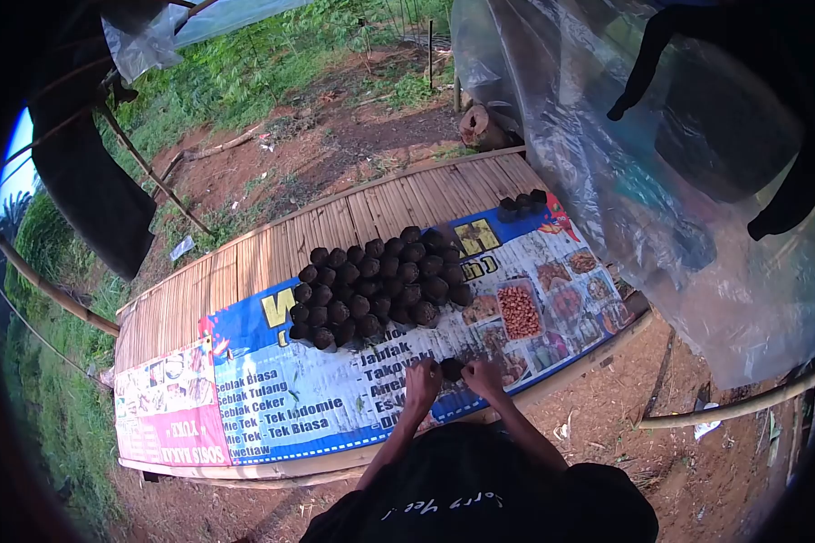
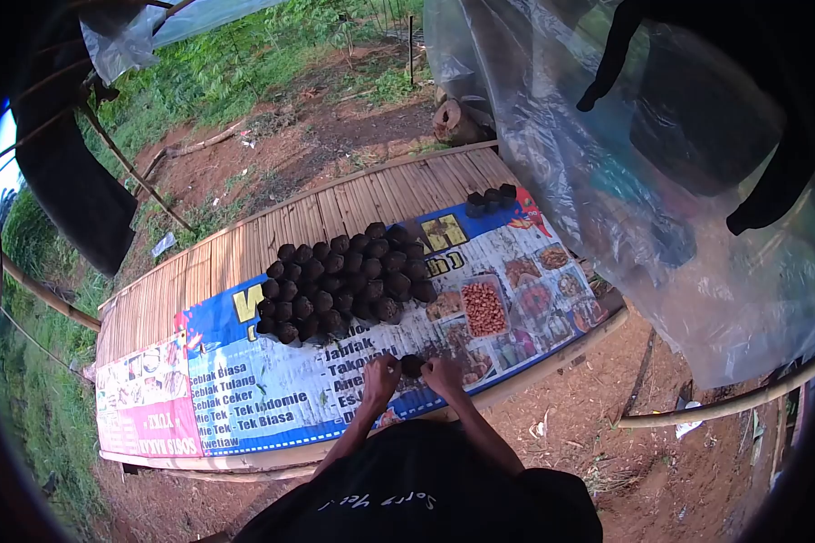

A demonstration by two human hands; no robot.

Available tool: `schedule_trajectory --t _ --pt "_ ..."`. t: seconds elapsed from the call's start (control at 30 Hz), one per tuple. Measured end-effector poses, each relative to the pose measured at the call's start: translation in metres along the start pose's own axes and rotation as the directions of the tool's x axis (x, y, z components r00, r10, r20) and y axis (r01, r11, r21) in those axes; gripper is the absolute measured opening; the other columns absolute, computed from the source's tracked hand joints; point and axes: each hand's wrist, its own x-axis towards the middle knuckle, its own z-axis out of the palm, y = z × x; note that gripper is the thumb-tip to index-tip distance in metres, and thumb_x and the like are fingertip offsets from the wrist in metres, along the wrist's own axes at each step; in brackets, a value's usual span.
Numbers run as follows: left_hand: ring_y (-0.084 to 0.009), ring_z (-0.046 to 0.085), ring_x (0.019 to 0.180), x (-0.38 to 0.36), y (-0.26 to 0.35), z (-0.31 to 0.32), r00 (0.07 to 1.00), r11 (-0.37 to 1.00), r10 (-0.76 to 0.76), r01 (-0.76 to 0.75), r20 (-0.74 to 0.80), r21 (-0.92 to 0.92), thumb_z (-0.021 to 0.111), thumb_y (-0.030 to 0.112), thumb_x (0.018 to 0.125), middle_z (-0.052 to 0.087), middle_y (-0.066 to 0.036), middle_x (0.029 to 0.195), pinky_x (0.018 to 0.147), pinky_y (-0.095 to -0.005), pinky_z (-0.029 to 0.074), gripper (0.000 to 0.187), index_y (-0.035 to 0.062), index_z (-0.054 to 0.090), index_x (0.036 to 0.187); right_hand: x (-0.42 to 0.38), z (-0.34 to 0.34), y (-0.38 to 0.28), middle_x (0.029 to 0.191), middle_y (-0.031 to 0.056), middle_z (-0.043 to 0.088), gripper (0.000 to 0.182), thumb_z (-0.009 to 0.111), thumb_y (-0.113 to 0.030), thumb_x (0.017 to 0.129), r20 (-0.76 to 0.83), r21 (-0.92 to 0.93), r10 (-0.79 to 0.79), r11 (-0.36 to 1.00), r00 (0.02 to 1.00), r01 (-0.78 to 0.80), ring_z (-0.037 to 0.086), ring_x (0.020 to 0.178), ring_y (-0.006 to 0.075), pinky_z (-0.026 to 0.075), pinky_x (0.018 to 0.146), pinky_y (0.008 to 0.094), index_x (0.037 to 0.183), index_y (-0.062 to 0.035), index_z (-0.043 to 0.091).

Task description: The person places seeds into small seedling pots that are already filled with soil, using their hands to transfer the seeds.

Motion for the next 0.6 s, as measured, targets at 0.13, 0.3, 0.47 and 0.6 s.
schedule_trajectory --t 0.13,0.3,0.47,0.6 --pt "-0.038 0.062 0.069 0.005 0.002 -0.004 0.999 0.999 0.039 -0.039 -0.024 -0.018 0.063 0.005 0.076 0.064 -0.021 0.074 0.065 -0.0474 0.047 0.007 -0.0022 0.062 0.074 0.001 -0.009 -0.01 0.071 0.0198 0.064 0.029 0.059 -0.032 0.081 -0.009 -0.006 -0.014 1.0 1.0 0.014 0.063 0.071 0.0394 0.049 0.065 0.0484 0.078 -0.0046 0.067" --pt "-0.0378 0.064 0.067 0.004 0.002 0.002 0.998 0.999 0.046 -0.047 -0.049 -0.01 0.063 0.004 0.075 0.064 -0.022 0.072 0.064 -0.045 0.05 0.007 -0.0028 0.063 0.073 0.003 -0.004 -0.001 0.072 0.0202 0.064 0.029 0.06 -0.032 0.082 -0.008 0.024 -0.007 1.0 1.0 0.007 0.063 0.071 0.0395 0.049 0.065 0.0483 0.078 -0.0042 0.067" --pt "-0.0346 0.067 0.074 0.001 -0.008 0.003 0.998 0.999 -0.042 0.043 0.045 -0.03 0.064 0.007 0.078 0.067 -0.019 0.078 0.068 -0.0411 0.052 0.009 -0.0022 0.065 0.079 -0.003 -0.003 0.003 0.071 0.0203 0.064 0.029 0.06 -0.03 0.083 -0.043 -0.01 -0.057 0.998 0.997 0.057 0.063 0.069 0.0386 0.049 0.064 0.0472 0.076 -0.003 0.067" --pt "-0.0347 0.067 0.074 0.004 0.0 -0.004 0.992 0.996 -0.061 0.068 0.114 -0.053 0.064 0.007 0.079 0.067 -0.019 0.079 0.068 -0.0412 0.052 0.009 -0.002 0.064 0.081 -0.01 0.004 0.01 0.07 0.02 0.064 0.031 0.06 -0.032 0.083 -0.039 0.056 -0.007 0.998 0.999 0.01 0.064 0.068 0.0381 0.048 0.064 0.0477 0.076 -0.0027 0.066"
